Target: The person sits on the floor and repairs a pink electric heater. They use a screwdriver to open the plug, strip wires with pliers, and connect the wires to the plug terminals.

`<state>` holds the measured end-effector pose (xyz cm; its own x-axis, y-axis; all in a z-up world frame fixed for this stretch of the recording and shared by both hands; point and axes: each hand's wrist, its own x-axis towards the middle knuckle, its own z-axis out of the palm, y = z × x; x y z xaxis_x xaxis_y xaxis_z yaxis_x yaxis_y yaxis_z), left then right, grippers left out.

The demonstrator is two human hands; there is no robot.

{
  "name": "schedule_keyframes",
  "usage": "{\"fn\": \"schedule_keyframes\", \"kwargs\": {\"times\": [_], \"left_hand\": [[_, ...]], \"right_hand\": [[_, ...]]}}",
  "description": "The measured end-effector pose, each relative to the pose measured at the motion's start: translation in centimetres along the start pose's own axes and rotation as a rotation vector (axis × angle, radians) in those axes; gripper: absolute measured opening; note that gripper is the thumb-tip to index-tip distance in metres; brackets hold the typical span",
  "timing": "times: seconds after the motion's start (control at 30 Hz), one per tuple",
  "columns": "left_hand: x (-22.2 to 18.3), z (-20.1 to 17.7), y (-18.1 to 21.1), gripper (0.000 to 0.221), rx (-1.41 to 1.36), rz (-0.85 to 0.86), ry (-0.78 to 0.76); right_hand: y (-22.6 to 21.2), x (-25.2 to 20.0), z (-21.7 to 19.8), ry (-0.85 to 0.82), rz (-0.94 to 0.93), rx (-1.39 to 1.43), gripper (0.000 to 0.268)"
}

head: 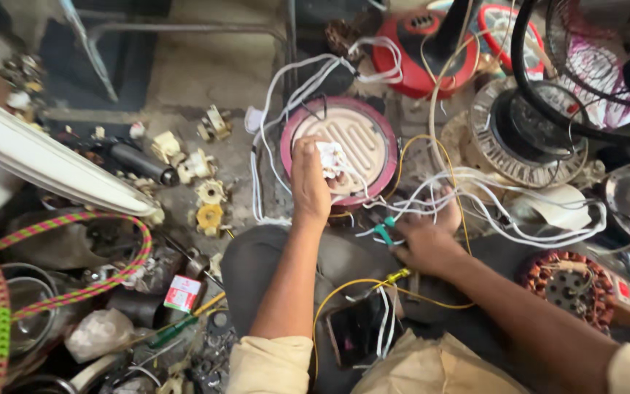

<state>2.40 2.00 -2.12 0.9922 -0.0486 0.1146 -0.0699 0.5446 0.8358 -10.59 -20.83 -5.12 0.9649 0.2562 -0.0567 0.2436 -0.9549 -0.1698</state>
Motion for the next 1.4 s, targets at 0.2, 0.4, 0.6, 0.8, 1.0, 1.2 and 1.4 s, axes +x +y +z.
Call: {"fn": "schedule_keyframes", "kwargs": {"times": [0.2,0.4,0.6,0.8,1.0,1.2,1.4], "left_hand": [[0.2,-0.8,0.4,0.038,0.014,0.010,-0.012],[0.0,0.0,0.4,0.038,0.067,0.066,-0.002],[-0.2,0.9,0.7,0.037,0.301,0.257,-0.008],[-0.6,1.0,1.3,0.036,0.394,0.284,0.009],[-0.2,0.8,0.9,0.035,0.394,0.329,0.029],[-0.2,0.9,1.0,0.036,0.424,0.295,0.036],[-0.4,1.1,1.4,0.034,0.470,0.318,0.025]], "right_hand": [[0.0,4.5,0.9,-0.551,0.255,-0.134,0.043],[-0.4,1.6,-8.5,-0.483,0.515,0.121,0.046],[0.8,-0.2,-18.1,-0.419,0.278,0.263,0.034],[-1.9,3.7,-20.1,-0.204,0.076,0.050,0.044],[-3.5,4.4,-20.9,-0.258,0.160,-0.012,0.041],[-3.8,4.3,-21.0,-0.254,0.140,-0.026,0.040],[-3.8,4.1,-21.1,-0.266,0.150,-0.016,0.038]]}}
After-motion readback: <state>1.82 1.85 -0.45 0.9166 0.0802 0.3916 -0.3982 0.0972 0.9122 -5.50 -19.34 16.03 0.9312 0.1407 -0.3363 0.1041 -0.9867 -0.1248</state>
